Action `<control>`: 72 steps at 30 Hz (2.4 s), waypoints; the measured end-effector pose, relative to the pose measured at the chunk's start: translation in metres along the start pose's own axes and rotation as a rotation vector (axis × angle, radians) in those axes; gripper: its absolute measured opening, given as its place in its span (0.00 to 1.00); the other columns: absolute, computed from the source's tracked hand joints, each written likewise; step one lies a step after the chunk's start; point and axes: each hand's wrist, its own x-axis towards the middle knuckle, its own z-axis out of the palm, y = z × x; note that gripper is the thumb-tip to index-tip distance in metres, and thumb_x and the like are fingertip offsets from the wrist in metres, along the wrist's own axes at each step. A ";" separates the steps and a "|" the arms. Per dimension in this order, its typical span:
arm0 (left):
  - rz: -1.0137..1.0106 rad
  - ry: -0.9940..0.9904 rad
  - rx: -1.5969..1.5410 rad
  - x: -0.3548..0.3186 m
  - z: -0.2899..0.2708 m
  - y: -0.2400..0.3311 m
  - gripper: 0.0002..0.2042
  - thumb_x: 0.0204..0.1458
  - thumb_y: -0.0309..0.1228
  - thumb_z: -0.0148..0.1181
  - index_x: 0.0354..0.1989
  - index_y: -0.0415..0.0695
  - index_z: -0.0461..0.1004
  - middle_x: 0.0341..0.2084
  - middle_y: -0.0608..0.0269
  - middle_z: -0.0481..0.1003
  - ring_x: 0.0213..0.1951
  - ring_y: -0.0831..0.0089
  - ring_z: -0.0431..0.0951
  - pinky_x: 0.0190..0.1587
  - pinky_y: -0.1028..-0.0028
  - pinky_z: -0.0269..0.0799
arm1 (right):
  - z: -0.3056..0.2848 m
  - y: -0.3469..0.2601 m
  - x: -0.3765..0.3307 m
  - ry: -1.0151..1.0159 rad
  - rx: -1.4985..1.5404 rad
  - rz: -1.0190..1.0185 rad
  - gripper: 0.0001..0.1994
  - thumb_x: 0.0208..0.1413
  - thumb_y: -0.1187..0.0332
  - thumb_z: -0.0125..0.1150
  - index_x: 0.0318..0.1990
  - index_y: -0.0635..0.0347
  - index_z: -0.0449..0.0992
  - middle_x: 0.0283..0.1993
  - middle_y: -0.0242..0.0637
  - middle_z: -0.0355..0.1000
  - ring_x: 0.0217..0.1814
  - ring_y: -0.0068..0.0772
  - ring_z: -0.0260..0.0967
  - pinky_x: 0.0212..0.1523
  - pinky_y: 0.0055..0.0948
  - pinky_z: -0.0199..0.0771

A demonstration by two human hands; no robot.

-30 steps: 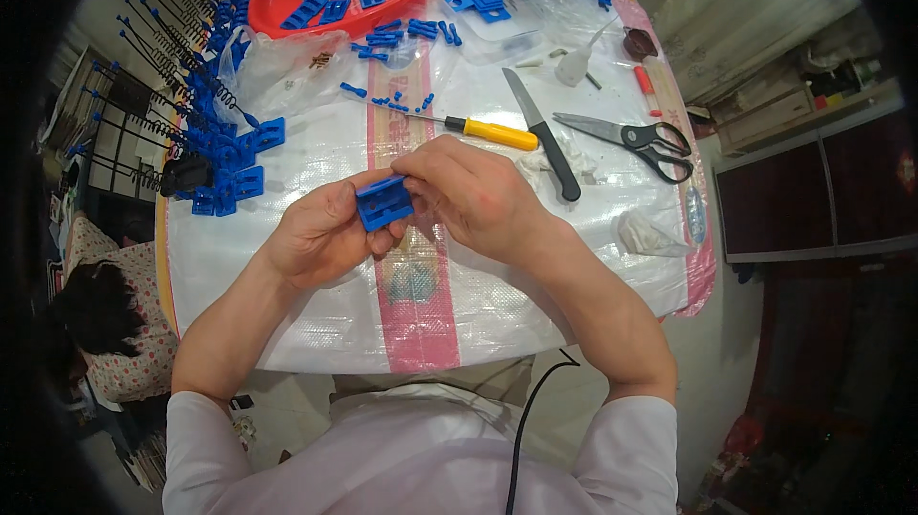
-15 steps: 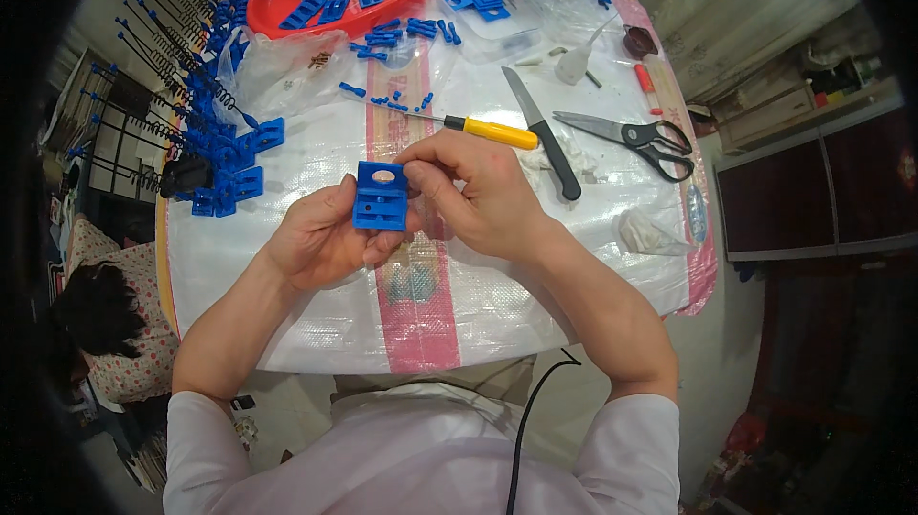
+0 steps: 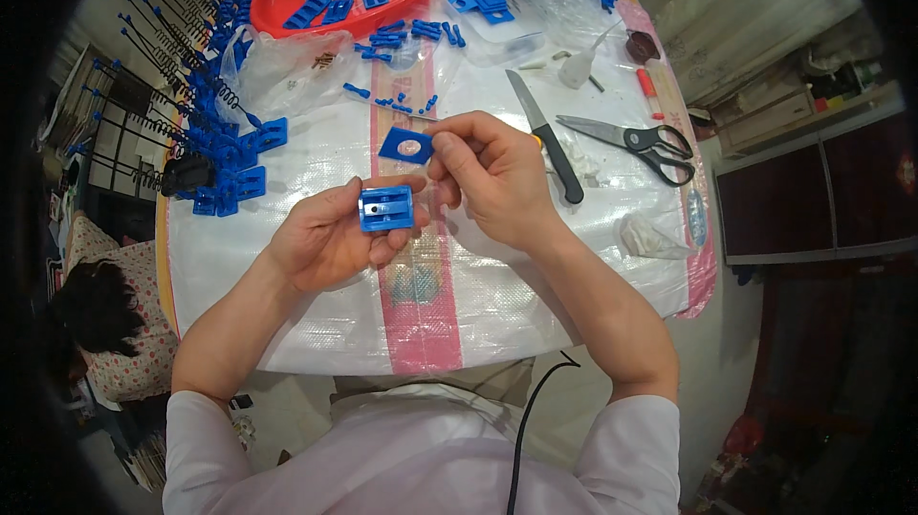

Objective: Manually assemble and glue small blue plastic housing components on a workspace.

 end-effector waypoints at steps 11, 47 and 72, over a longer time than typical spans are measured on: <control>0.173 0.083 0.066 0.003 0.004 0.000 0.26 0.63 0.28 0.46 0.68 0.31 0.52 0.60 0.38 0.64 0.60 0.52 0.70 0.63 0.59 0.68 | -0.011 0.003 0.007 0.089 -0.002 -0.152 0.07 0.60 0.79 0.59 0.45 0.72 0.75 0.35 0.42 0.77 0.33 0.24 0.76 0.33 0.23 0.78; 0.242 0.116 0.047 0.003 0.003 0.000 0.24 0.65 0.33 0.44 0.65 0.29 0.56 0.61 0.39 0.64 0.66 0.49 0.64 0.71 0.50 0.55 | -0.001 -0.009 0.003 -0.213 -0.681 -0.089 0.24 0.43 0.77 0.71 0.52 0.68 0.74 0.45 0.40 0.71 0.40 0.27 0.73 0.39 0.26 0.76; 0.266 0.059 0.180 0.004 0.006 -0.006 0.29 0.63 0.39 0.55 0.66 0.34 0.56 0.56 0.56 0.69 0.59 0.65 0.70 0.64 0.63 0.67 | 0.015 -0.005 -0.003 -0.176 -0.701 -0.428 0.26 0.40 0.73 0.73 0.51 0.59 0.73 0.51 0.45 0.69 0.55 0.44 0.69 0.52 0.36 0.72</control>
